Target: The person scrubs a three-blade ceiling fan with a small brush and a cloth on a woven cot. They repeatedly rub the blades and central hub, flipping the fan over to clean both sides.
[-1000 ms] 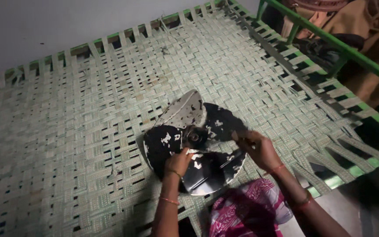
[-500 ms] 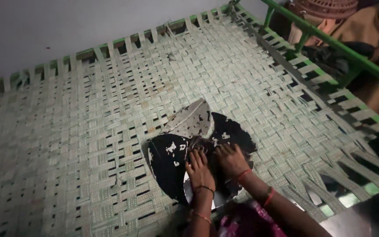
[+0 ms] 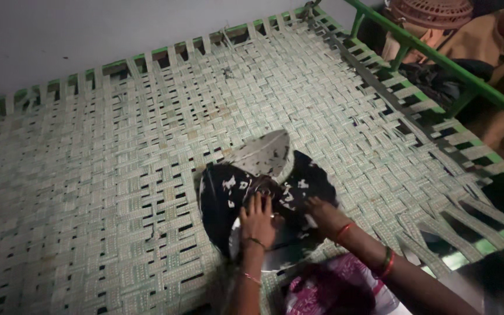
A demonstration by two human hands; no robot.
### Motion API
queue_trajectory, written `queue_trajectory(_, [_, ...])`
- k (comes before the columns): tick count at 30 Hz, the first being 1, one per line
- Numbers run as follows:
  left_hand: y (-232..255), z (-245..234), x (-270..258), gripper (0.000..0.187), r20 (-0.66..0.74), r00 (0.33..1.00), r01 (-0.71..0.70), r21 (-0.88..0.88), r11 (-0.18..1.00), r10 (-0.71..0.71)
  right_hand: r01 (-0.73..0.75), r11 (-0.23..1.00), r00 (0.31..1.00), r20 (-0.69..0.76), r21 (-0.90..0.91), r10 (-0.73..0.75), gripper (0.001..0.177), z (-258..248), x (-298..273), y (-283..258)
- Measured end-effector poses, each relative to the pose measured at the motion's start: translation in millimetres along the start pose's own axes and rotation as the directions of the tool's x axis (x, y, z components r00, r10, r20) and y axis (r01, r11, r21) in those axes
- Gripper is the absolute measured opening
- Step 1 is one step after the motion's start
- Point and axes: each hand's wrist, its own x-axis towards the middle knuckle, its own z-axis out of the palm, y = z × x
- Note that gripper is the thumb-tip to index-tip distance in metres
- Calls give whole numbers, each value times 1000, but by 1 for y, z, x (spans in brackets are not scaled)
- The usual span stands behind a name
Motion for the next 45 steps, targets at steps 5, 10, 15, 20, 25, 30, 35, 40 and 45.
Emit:
queue_trajectory(5, [-22,6,-2,75,-117,990,-68,41,997,73,-131,913,960,279,385,20,57,-46,-2,-12])
queue_trajectory(10, [0,19,-7,78,-72,996,63,163,985,-52,9,973,999,-32,230,-2,48,-47,32,-43])
queue_trajectory(15, [1,28,-7,76,-295,955,55,155,986,-7,-320,937,926,256,142,277,75,-22,33,-61])
queue_trajectory(20, [0,24,-7,78,-137,989,49,17,999,-46,-429,885,896,211,180,391,87,12,53,-40])
queue_trajectory(25, [-2,18,-10,74,-199,980,24,-39,999,-31,-532,812,842,248,240,479,93,42,72,-18])
queue_trajectory(30, [0,19,-11,73,-196,980,25,5,1000,-23,-598,185,743,453,780,493,91,-2,61,20])
queue_trajectory(35, [1,15,-12,74,-226,974,28,-4,1000,-28,-398,634,916,249,663,315,84,-36,-13,-14])
queue_trajectory(40, [2,18,-13,77,-211,977,36,-5,999,-36,-118,887,993,63,447,101,76,-38,-30,-33])
queue_trajectory(45, [1,19,-8,83,-174,984,49,48,998,-40,-94,923,980,199,374,19,87,-27,10,-43])
